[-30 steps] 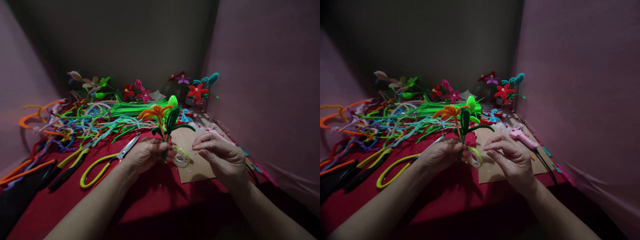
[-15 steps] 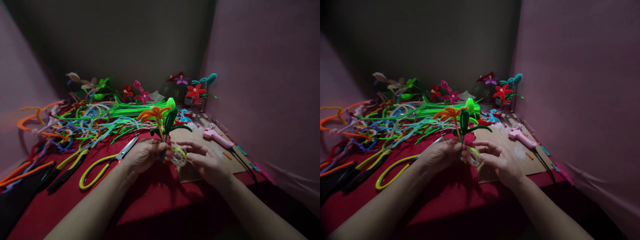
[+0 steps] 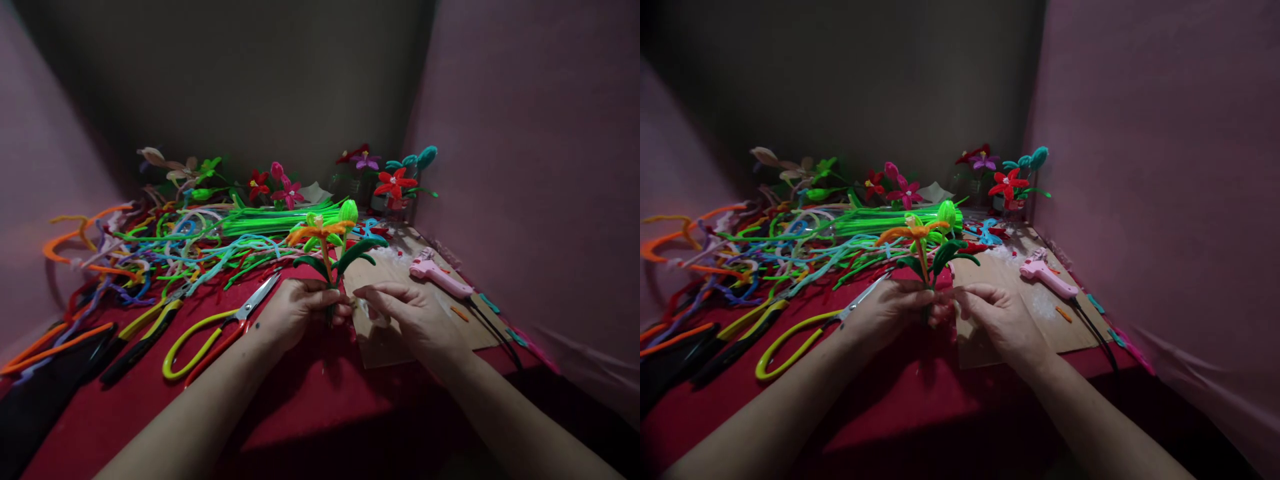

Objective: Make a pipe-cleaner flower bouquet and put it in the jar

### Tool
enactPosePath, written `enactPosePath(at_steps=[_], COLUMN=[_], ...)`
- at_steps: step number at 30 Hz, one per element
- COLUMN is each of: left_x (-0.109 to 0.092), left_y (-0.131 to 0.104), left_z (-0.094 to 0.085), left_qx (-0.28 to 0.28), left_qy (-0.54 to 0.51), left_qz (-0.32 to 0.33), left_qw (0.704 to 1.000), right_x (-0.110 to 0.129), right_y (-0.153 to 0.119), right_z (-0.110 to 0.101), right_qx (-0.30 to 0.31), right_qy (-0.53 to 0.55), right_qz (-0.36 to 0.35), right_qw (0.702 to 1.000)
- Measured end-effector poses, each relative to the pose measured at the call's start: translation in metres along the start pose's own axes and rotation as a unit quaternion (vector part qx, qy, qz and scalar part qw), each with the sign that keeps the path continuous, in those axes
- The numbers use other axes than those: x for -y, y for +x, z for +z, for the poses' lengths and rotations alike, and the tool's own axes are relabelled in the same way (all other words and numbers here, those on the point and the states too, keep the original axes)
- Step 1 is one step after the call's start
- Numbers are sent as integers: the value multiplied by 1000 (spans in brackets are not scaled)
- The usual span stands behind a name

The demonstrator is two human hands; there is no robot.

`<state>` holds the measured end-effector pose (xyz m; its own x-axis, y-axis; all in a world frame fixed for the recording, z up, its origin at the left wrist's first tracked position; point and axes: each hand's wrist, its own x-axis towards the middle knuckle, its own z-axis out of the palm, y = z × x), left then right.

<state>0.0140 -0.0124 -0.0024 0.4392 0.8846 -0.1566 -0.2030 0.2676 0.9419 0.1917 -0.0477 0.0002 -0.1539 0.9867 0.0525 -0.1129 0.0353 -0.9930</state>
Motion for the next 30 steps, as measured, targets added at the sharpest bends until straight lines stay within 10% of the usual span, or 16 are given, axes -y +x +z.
enactPosePath(at_steps=[17,30], left_x=[-7,2], left_y=[-3,0], left_z=[15,15], left_qx=[-35,-6], left_qy=[131,128], left_qz=[-6,14], left_qw=[991,992], right_x=[8,-10], right_y=[11,14], right_z=[7,4], right_qx=[25,6], right_qy=[-355,-294], right_qz=[-143,-108], right_qw=[923,950])
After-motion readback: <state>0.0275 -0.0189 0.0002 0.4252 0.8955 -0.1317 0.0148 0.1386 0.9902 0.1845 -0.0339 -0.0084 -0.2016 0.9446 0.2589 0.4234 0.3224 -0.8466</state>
